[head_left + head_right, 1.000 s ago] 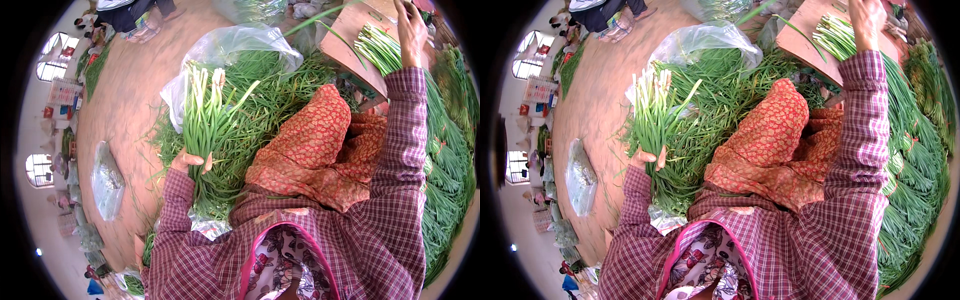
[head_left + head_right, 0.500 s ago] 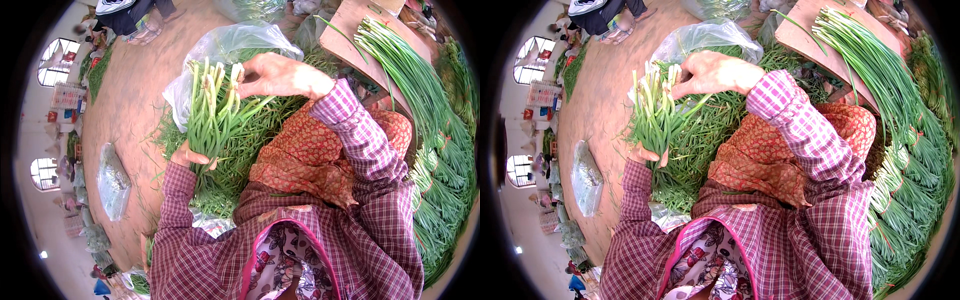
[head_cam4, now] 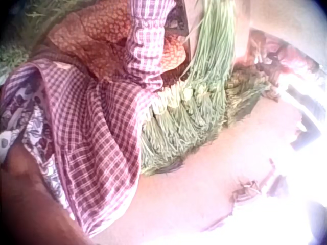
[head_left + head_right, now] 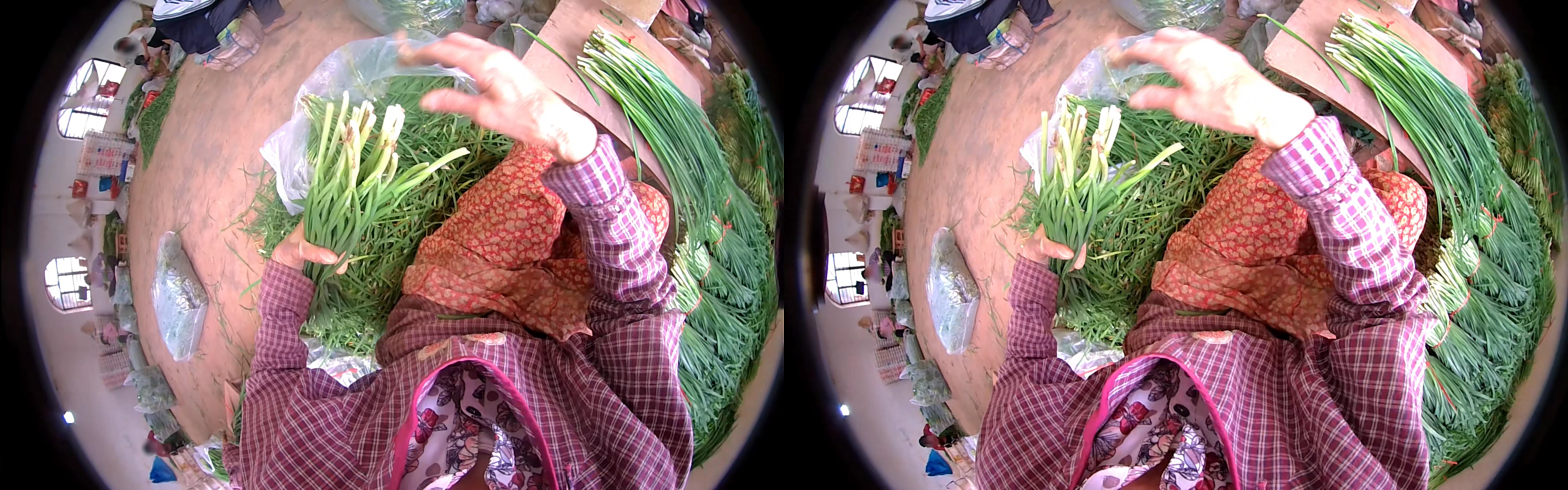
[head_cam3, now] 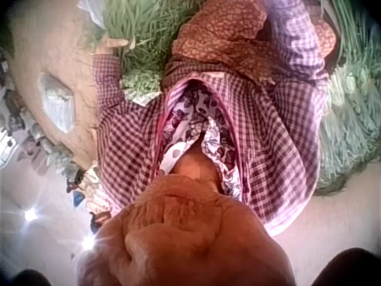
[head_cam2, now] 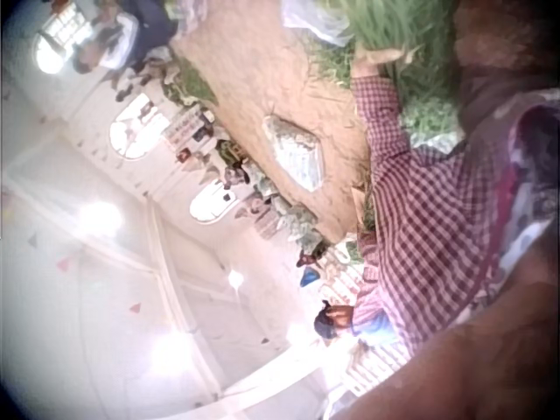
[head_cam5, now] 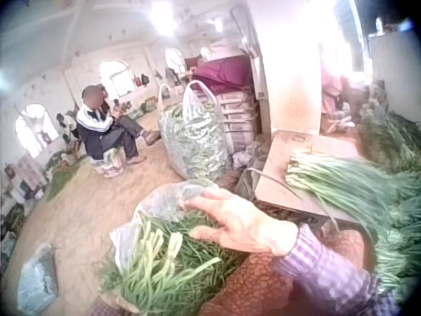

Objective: The person sorts through large piles of green produce, removes damaged or dry parts by hand, aligns the stems, and ties them into bundles using red string.

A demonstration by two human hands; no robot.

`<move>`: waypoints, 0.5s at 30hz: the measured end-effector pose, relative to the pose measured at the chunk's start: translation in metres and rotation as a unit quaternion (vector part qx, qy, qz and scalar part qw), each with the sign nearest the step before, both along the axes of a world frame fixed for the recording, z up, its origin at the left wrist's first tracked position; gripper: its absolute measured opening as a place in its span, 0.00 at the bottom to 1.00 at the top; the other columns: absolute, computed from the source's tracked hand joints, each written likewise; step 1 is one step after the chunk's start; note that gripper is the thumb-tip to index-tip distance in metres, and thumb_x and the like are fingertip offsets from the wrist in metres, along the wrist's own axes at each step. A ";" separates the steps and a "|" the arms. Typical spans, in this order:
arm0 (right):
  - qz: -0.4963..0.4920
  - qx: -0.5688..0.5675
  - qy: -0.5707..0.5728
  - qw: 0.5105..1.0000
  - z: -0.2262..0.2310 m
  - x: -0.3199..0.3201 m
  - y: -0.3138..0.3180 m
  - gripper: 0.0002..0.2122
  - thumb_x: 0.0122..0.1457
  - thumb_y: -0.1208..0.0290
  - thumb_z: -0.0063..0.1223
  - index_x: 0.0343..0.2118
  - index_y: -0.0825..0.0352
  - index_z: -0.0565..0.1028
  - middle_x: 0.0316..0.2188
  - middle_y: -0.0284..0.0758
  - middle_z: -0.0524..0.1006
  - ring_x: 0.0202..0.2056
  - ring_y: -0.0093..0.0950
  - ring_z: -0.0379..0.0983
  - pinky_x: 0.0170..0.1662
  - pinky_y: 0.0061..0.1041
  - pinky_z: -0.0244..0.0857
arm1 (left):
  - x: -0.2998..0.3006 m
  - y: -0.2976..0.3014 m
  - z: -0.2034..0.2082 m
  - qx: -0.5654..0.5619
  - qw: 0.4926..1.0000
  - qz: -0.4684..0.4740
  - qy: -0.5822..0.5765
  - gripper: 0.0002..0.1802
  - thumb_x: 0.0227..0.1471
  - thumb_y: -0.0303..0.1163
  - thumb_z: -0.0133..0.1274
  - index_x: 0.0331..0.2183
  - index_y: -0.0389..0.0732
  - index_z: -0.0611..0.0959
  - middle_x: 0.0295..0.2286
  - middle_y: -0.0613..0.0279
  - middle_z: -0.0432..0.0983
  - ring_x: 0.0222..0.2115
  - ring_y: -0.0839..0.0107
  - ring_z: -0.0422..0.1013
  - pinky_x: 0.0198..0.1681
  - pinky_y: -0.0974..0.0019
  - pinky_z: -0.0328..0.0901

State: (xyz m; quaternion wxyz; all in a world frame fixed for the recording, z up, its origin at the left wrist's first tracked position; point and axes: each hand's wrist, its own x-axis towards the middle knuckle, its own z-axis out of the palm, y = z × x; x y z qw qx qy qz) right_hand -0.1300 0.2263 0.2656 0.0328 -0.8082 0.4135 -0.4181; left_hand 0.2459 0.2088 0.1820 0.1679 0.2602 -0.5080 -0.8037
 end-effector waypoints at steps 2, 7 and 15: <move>0.021 -0.002 0.060 0.998 0.003 0.016 0.006 0.19 0.54 0.55 0.59 0.45 0.60 0.77 0.42 0.40 0.73 0.49 0.40 0.68 0.52 0.37 0.64 | -0.001 0.000 0.003 0.000 1.000 -0.004 -0.014 0.39 0.32 0.24 0.67 0.49 0.29 0.70 0.26 0.46 0.78 0.20 0.56 0.75 0.16 0.61 0.65; 0.086 0.134 -0.011 0.987 -0.006 0.033 0.001 0.13 0.54 0.59 0.59 0.38 0.60 0.80 0.37 0.39 0.78 0.43 0.40 0.73 0.49 0.34 0.66 | -0.010 0.000 0.011 -0.005 0.999 -0.019 -0.038 0.40 0.31 0.25 0.67 0.50 0.29 0.70 0.28 0.45 0.77 0.19 0.56 0.75 0.16 0.59 0.67; 0.011 0.238 -0.395 0.887 -0.018 -0.023 -0.011 0.18 0.63 0.59 0.52 0.47 0.69 0.75 0.43 0.33 0.78 0.47 0.26 0.72 0.54 0.26 0.63 | -0.019 0.014 0.019 -0.031 0.995 0.033 -0.087 0.38 0.31 0.29 0.65 0.48 0.31 0.72 0.28 0.51 0.77 0.19 0.60 0.74 0.19 0.60 0.69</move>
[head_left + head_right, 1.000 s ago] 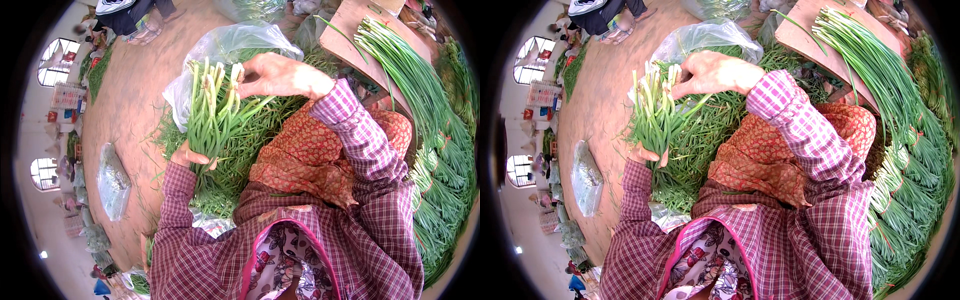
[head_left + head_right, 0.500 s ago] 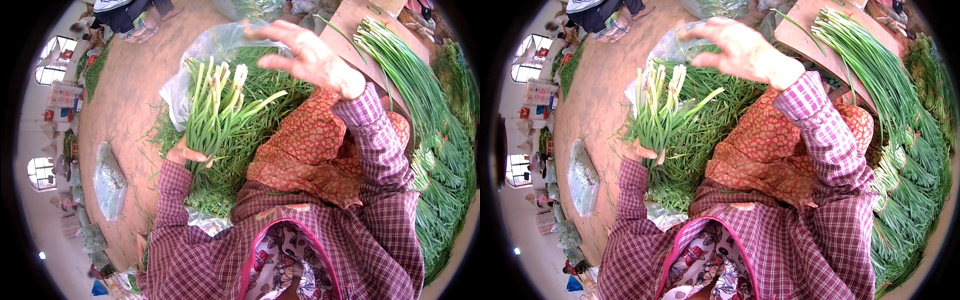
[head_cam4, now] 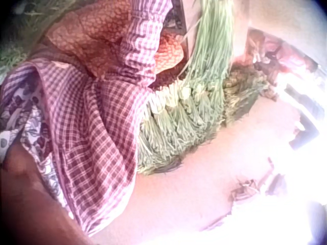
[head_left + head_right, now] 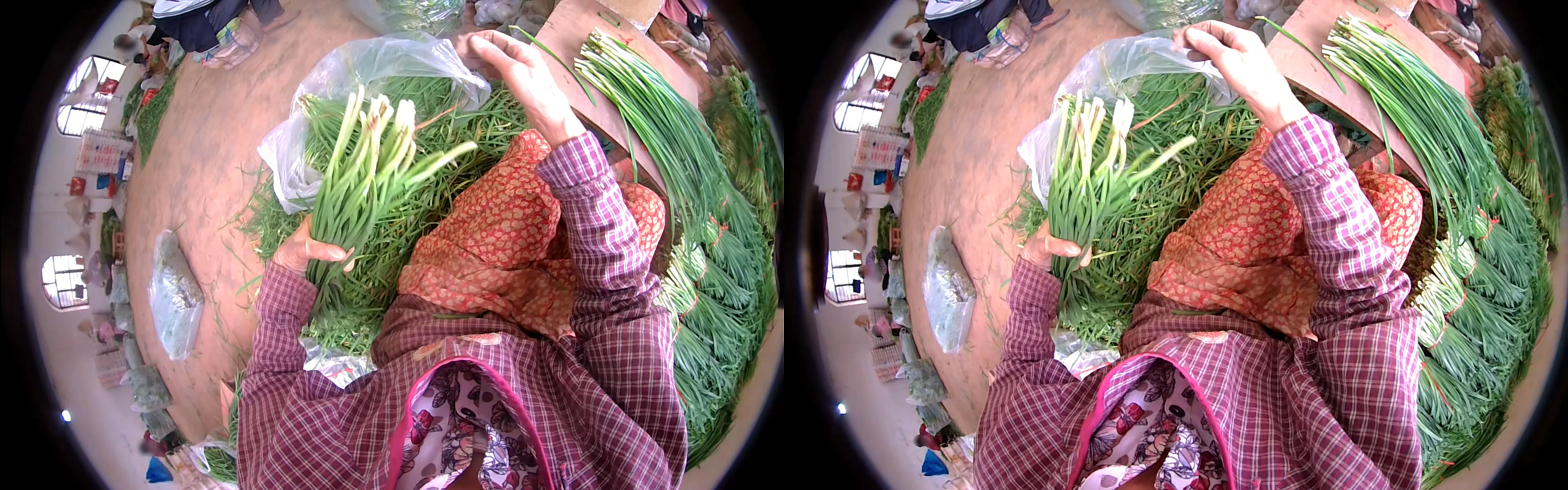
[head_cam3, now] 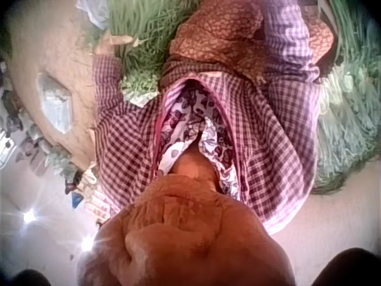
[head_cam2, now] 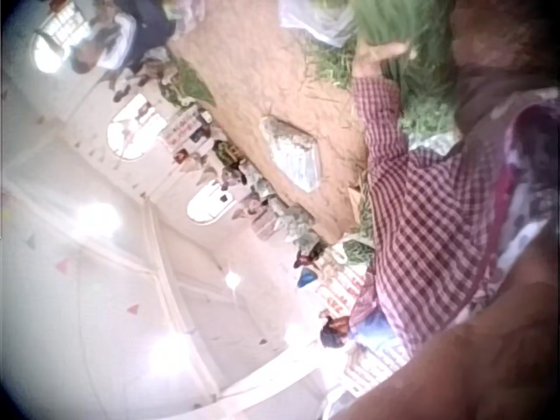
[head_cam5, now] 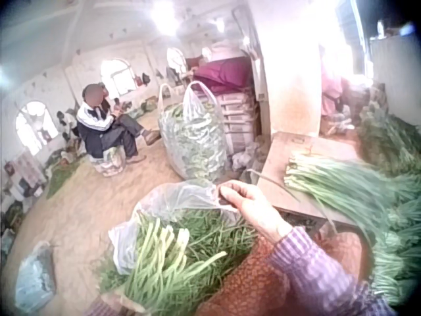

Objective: The person sorts through large piles of green produce, removes damaged or dry parts by hand, aligns the stems, and ties them into bundles using red string.

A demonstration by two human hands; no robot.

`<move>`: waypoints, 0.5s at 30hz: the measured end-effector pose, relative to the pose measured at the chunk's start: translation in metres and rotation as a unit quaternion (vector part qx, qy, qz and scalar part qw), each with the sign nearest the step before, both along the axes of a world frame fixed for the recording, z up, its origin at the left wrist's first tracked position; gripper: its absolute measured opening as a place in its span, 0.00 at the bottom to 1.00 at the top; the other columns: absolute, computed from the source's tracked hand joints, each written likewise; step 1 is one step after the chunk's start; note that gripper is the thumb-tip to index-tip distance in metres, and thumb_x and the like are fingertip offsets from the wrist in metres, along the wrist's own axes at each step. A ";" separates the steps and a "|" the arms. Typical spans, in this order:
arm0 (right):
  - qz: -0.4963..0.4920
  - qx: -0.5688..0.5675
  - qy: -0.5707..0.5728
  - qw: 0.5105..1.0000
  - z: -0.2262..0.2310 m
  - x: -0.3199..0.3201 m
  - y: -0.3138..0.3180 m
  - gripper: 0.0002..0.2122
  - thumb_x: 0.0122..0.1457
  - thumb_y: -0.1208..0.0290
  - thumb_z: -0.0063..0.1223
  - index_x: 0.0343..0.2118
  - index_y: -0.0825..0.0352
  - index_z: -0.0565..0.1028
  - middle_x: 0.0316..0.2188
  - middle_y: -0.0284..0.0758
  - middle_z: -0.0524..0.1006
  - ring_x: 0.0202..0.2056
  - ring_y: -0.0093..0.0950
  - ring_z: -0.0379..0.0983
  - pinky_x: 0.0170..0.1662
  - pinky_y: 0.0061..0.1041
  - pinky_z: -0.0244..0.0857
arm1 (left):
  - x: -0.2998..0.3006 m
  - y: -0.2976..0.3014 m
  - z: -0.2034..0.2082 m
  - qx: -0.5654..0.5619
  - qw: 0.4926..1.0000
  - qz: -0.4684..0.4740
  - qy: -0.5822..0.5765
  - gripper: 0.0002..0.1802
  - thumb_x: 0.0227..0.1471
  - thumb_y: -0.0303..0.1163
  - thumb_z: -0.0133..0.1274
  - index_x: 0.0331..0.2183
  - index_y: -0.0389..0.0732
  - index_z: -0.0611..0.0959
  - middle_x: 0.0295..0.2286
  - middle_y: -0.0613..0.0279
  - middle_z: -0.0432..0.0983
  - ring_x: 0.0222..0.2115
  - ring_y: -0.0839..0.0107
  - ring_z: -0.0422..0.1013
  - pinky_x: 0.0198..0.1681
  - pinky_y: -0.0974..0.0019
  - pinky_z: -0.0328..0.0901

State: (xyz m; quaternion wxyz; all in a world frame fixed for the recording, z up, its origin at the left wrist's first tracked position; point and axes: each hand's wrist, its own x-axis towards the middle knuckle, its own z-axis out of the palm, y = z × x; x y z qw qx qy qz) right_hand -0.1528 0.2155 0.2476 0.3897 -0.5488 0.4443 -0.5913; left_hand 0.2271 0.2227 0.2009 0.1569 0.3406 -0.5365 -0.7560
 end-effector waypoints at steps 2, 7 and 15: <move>0.010 -0.047 0.017 0.999 0.001 0.014 0.015 0.23 0.61 0.57 0.54 0.53 0.68 0.70 0.48 0.35 0.75 0.51 0.29 0.70 0.57 0.28 0.61 | -0.008 0.004 0.004 0.010 0.999 0.035 -0.008 0.38 0.31 0.30 0.65 0.48 0.32 0.72 0.27 0.53 0.77 0.20 0.63 0.75 0.21 0.62 0.69; -0.093 -0.139 0.372 0.913 -0.007 0.064 0.014 0.27 0.57 0.50 0.56 0.54 0.64 0.71 0.41 0.43 0.79 0.43 0.29 0.75 0.47 0.31 0.69 | -0.044 0.016 0.018 -0.043 0.997 0.012 -0.062 0.32 0.36 0.32 0.62 0.47 0.32 0.74 0.25 0.57 0.77 0.24 0.69 0.74 0.26 0.69 0.67; -0.237 -0.227 0.275 0.904 -0.006 -0.002 -0.002 0.19 0.59 0.57 0.54 0.49 0.63 0.73 0.38 0.42 0.79 0.39 0.35 0.78 0.45 0.34 0.71 | -0.038 0.025 0.018 -0.049 0.993 0.057 -0.087 0.26 0.38 0.32 0.60 0.43 0.32 0.77 0.23 0.59 0.77 0.22 0.72 0.73 0.25 0.70 0.66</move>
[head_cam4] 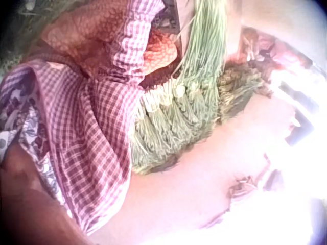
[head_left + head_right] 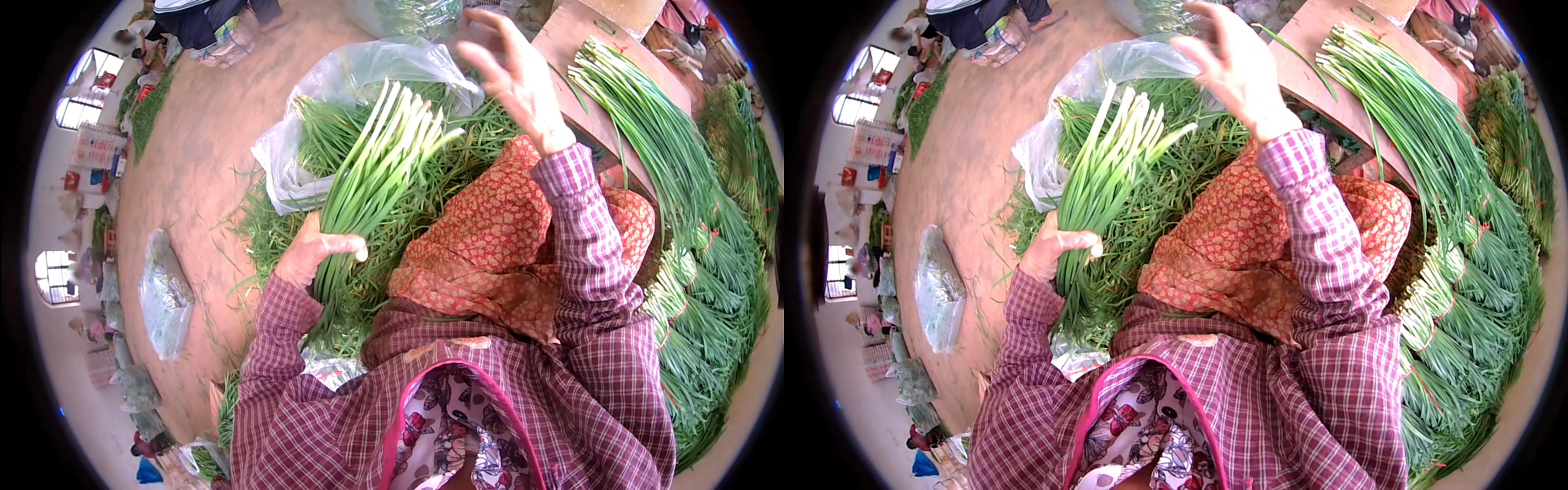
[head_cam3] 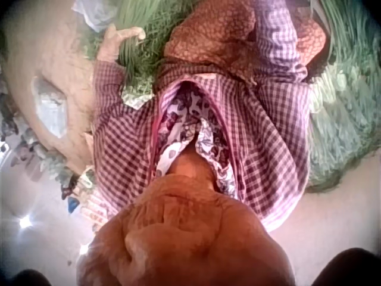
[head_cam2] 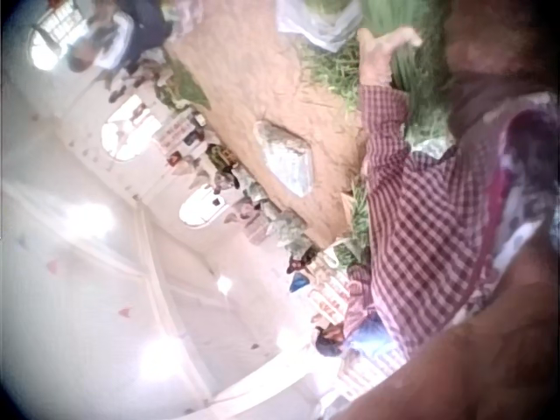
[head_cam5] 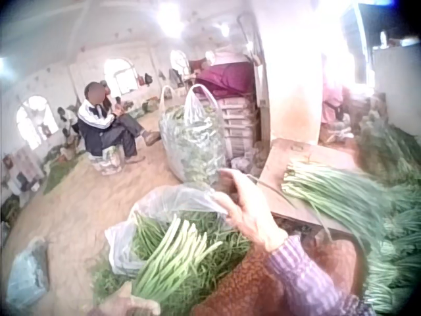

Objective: The person sorts through large piles of green produce, removes damaged or dry parts by hand, aligns the stems, and ties them into bundles using red string.

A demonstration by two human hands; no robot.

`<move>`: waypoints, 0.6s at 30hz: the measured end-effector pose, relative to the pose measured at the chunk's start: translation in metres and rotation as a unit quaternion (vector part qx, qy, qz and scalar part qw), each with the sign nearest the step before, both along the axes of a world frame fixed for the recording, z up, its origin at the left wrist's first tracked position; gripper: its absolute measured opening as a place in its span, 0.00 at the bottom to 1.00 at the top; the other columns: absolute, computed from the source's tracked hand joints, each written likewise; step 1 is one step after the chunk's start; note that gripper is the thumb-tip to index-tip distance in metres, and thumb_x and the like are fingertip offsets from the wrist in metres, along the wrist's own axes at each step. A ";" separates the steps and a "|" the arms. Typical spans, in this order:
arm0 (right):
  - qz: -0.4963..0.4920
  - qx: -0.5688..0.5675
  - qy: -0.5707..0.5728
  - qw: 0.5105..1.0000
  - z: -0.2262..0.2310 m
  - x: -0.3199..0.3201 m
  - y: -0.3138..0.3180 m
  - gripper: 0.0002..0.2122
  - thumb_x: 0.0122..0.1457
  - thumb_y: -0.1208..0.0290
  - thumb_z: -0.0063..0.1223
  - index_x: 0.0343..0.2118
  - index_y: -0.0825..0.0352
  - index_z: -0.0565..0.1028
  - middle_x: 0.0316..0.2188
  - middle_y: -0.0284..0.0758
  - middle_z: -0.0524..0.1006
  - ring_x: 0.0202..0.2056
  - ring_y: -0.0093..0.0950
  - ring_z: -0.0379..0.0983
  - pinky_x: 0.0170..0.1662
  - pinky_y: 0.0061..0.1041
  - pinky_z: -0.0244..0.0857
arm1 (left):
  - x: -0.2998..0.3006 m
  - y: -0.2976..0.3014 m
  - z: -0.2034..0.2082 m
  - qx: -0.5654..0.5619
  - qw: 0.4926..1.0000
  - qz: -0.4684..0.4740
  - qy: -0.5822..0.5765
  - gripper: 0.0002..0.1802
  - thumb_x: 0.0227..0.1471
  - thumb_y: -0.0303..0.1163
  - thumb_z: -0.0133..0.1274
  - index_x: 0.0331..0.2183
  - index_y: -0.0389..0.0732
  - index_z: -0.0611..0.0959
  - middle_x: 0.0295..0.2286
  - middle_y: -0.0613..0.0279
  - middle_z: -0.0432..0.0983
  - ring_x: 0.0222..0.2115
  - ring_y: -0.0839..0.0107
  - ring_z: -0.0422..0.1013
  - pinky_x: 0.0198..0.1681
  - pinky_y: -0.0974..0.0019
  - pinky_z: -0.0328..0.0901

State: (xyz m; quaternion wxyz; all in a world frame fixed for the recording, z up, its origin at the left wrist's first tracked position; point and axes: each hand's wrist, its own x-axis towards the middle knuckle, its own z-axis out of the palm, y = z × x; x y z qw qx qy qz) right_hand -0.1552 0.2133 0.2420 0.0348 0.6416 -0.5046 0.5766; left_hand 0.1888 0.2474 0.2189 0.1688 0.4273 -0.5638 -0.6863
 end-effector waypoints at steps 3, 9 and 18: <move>0.069 -0.022 0.159 0.985 0.025 0.057 0.017 0.24 0.58 0.56 0.55 0.55 0.61 0.69 0.48 0.41 0.74 0.52 0.36 0.68 0.56 0.37 0.62 | -0.005 -0.002 0.000 0.009 1.000 0.006 0.025 0.24 0.41 0.32 0.61 0.43 0.33 0.77 0.24 0.60 0.78 0.24 0.73 0.74 0.31 0.71 0.68; -0.193 0.260 0.118 0.939 -0.076 -0.036 -0.005 0.23 0.59 0.55 0.54 0.55 0.60 0.69 0.43 0.47 0.74 0.47 0.44 0.71 0.50 0.40 0.66 | 0.000 -0.002 0.005 0.019 0.996 0.064 0.054 0.23 0.41 0.33 0.61 0.42 0.35 0.78 0.24 0.60 0.78 0.24 0.73 0.75 0.25 0.73 0.69; 0.092 0.383 -0.089 0.915 -0.038 -0.010 0.026 0.40 0.59 0.38 0.46 0.61 0.71 0.60 0.51 0.52 0.73 0.55 0.40 0.68 0.59 0.31 0.60 | -0.007 -0.009 0.010 0.045 0.984 0.105 0.135 0.20 0.42 0.30 0.61 0.40 0.36 0.78 0.25 0.59 0.78 0.23 0.73 0.74 0.23 0.74 0.69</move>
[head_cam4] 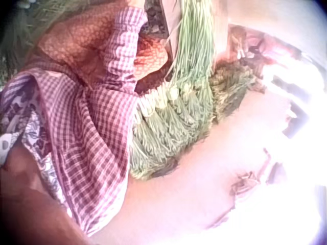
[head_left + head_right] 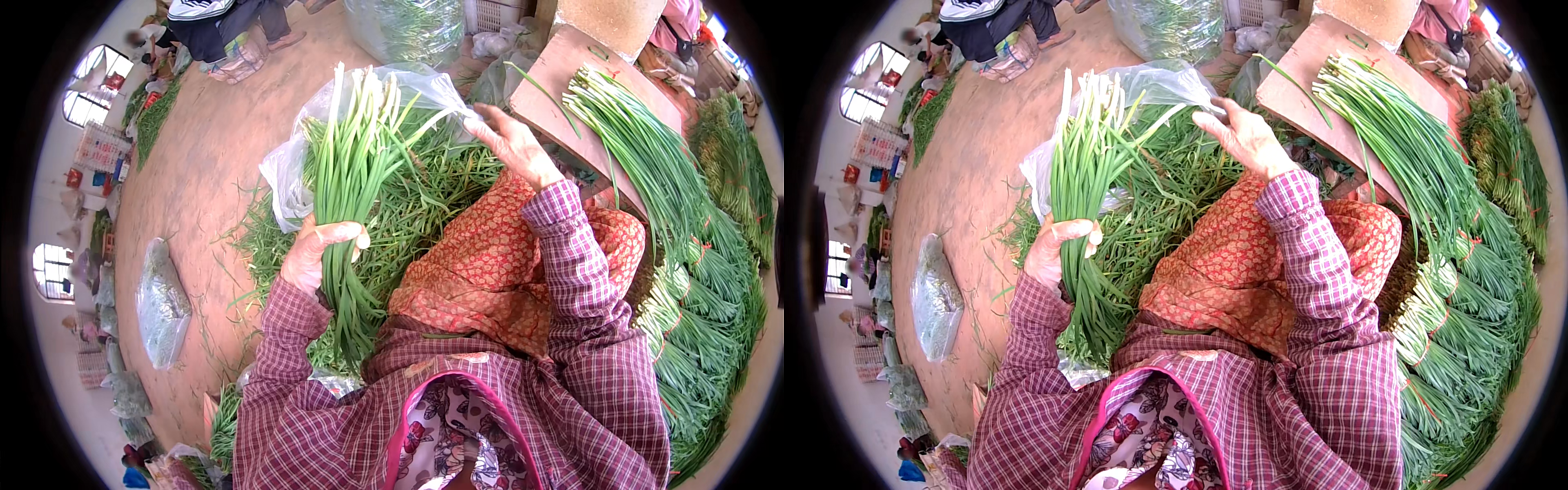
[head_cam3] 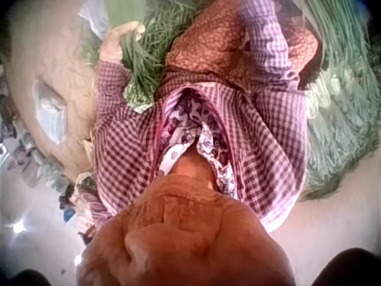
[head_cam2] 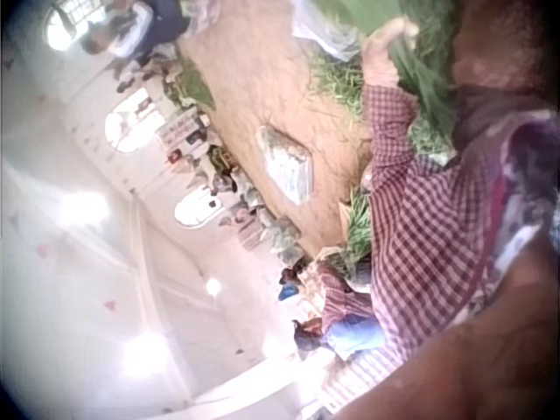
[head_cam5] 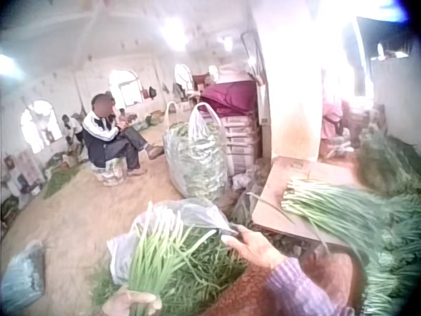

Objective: The person sorts through large piles of green produce, removes damaged or dry parts by hand, aligns the stems, and ties them into bundles using red string.

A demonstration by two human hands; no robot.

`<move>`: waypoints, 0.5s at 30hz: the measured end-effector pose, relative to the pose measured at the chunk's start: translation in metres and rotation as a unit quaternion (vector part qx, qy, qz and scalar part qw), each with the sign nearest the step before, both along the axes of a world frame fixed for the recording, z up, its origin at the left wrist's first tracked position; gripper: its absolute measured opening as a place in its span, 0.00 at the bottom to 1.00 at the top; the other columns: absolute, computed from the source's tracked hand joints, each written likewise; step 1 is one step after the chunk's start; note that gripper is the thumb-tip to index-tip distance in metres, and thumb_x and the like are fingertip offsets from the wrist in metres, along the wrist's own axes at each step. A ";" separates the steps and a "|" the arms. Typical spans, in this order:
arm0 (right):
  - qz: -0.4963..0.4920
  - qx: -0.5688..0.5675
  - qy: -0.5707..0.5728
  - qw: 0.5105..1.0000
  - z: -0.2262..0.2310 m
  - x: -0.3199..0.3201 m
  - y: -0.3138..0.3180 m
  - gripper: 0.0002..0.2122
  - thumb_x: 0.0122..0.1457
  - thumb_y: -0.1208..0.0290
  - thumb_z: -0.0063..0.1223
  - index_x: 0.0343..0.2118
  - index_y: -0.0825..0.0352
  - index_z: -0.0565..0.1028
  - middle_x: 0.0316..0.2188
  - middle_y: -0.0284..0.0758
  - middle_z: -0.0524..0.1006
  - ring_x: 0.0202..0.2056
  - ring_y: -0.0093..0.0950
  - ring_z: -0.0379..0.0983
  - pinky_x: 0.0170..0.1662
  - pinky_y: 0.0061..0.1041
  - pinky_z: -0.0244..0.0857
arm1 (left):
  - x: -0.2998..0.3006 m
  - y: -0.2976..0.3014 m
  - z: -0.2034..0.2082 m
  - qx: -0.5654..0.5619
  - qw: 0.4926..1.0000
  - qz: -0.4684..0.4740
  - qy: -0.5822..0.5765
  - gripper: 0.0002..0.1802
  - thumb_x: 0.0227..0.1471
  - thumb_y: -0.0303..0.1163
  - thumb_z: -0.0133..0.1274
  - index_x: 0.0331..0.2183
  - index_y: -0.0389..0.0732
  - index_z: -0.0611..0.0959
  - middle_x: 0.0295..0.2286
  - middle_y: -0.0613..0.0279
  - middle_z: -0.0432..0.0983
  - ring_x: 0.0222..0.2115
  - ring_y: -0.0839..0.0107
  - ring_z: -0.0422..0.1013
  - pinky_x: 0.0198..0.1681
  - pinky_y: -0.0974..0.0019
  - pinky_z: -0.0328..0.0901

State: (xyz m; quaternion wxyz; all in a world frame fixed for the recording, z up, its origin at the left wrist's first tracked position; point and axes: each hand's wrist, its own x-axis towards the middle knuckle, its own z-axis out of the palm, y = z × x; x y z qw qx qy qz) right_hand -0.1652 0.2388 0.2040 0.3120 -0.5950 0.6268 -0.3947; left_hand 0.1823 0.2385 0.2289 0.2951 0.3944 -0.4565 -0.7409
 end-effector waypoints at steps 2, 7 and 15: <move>0.057 -0.048 -0.123 0.990 0.007 0.009 -0.013 0.43 0.58 0.37 0.47 0.63 0.72 0.55 0.56 0.51 0.68 0.58 0.39 0.64 0.61 0.32 0.56 | -0.009 0.002 0.004 -0.009 1.000 0.000 0.001 0.20 0.42 0.30 0.60 0.40 0.36 0.78 0.25 0.60 0.78 0.23 0.74 0.74 0.23 0.74 0.69; 0.049 0.066 -0.365 0.927 0.047 0.041 -0.029 0.37 0.63 0.41 0.43 0.66 0.64 0.54 0.63 0.38 0.59 0.62 0.29 0.56 0.64 0.36 0.48 | -0.045 0.008 0.014 -0.016 0.999 0.004 0.035 0.13 0.45 0.30 0.62 0.35 0.35 0.82 0.24 0.59 0.80 0.20 0.76 0.74 0.23 0.74 0.70; 0.105 -0.081 -0.475 0.870 0.078 0.034 -0.016 0.33 0.56 0.59 0.62 0.59 0.65 0.58 0.47 0.33 0.72 0.43 0.23 0.74 0.43 0.25 0.73 | -0.137 0.053 0.001 -0.044 0.999 0.000 0.027 0.23 0.43 0.26 0.64 0.43 0.29 0.77 0.35 0.50 0.81 0.36 0.65 0.78 0.47 0.63 0.70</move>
